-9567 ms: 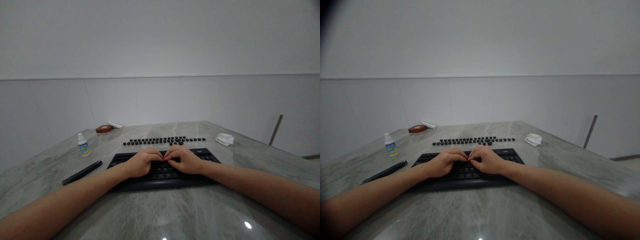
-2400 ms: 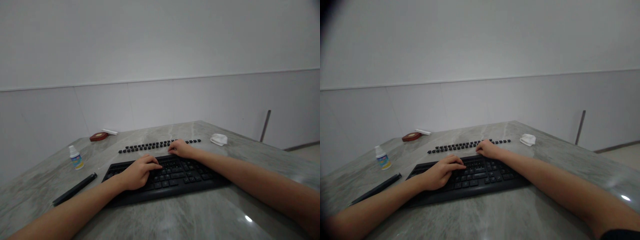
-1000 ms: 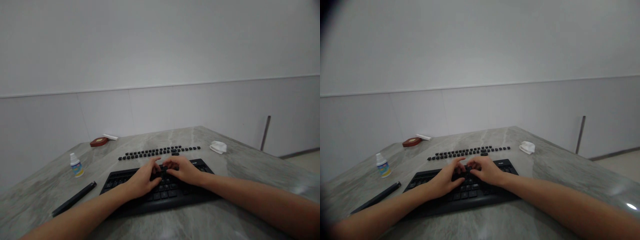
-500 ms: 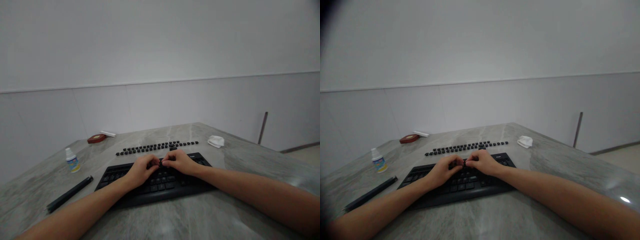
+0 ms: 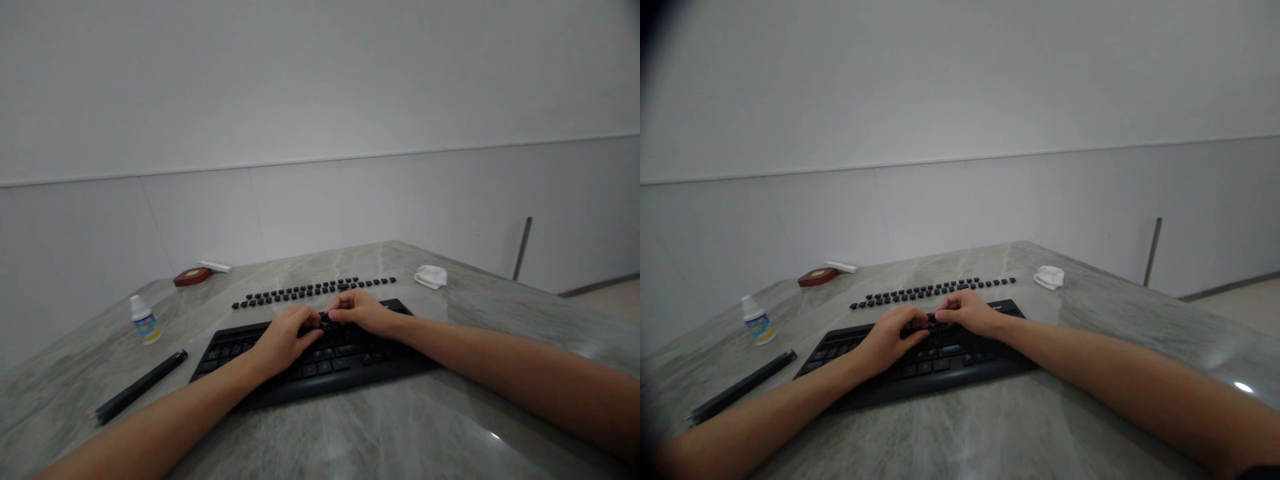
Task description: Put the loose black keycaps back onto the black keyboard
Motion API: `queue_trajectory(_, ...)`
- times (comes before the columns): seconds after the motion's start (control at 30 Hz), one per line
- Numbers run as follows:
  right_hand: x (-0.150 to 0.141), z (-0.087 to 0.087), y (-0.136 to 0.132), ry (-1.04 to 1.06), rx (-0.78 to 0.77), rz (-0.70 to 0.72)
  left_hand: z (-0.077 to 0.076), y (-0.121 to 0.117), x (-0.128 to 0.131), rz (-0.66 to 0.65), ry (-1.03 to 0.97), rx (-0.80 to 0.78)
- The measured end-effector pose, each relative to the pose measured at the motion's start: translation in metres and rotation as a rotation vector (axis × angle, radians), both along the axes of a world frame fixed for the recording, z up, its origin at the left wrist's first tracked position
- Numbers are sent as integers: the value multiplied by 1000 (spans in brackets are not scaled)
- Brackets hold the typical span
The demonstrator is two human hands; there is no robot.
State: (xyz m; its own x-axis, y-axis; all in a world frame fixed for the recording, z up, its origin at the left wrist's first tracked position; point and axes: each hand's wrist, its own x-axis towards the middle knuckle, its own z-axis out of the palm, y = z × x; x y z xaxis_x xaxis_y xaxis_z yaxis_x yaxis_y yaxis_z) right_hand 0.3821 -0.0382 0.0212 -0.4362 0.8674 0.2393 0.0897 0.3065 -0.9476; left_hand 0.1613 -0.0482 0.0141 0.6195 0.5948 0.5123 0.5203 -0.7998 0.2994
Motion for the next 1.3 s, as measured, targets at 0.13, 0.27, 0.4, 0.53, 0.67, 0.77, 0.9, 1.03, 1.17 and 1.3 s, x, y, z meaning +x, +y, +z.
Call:
queue_trajectory(0.13,1,-2,2,-2,16,19,2,-2,0,-3,3,15)
queue_trajectory(0.27,1,-5,1,-23,77,21,3,-2,1,31,-2,9)
queue_trajectory(0.4,-2,-7,-4,-218,292,-88,3,0,1,50,-24,-6)
queue_trajectory(0.53,-4,-7,-10,-278,404,-105,3,1,0,24,-12,12)
queue_trajectory(0.67,-4,-7,-11,-293,394,-91,3,0,0,-71,29,21)
queue_trajectory(0.77,-4,-8,-11,-355,446,-95,3,-1,0,-101,41,25)
queue_trajectory(0.9,-3,-7,-12,-445,567,-91,5,-3,0,-106,58,27)
queue_trajectory(1.03,-4,-3,-15,-493,598,-97,7,-4,0,-107,69,27)
queue_trajectory(1.17,-4,-3,-16,-479,560,-103,7,-4,0,-119,62,38)
queue_trajectory(1.3,-4,-6,-14,-393,482,-80,5,-3,0,-117,55,40)
